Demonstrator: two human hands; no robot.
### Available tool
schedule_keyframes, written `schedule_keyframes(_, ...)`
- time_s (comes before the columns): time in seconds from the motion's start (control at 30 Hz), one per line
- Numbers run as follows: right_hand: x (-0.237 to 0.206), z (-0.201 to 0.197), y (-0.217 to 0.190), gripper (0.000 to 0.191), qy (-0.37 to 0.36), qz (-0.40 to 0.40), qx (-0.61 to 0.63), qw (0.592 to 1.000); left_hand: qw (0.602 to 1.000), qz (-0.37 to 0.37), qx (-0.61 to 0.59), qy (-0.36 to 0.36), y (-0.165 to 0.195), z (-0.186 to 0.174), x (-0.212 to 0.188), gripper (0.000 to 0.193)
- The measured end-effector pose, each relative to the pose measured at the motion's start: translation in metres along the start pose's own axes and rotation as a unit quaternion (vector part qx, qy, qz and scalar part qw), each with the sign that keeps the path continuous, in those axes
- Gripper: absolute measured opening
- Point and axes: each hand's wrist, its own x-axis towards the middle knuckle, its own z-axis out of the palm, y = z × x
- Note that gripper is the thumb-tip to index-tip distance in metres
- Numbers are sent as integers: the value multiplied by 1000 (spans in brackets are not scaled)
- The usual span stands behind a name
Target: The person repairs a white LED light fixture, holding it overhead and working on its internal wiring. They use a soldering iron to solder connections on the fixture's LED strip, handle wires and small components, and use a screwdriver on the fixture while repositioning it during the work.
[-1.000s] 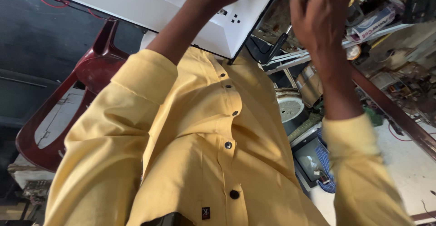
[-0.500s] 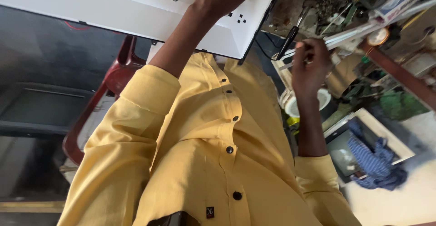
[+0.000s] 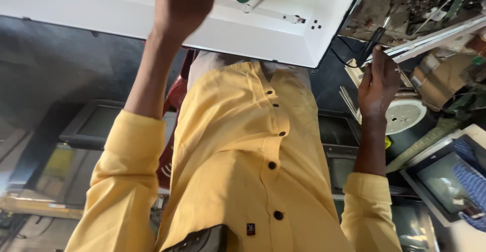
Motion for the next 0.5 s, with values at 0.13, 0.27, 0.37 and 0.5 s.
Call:
schedule_keyframes(0.13,15,16,-10,51,30,-16,-25,999,988,-54,-72,-127,29,-19,4,55)
schedule_keyframes(0.27,22,23,-12,57,33,-20,-75,996,995,-17,-35,-94,41,-3,10,55)
schedule_keyframes(0.37,19,29,-16,45,82,-8,-65,995,995,-16,1,-94,32,5,10,49)
schedule_keyframes(0.5,21,39,-20,31,183,57,40,981,995,7,-40,-92,20,1,13,44)
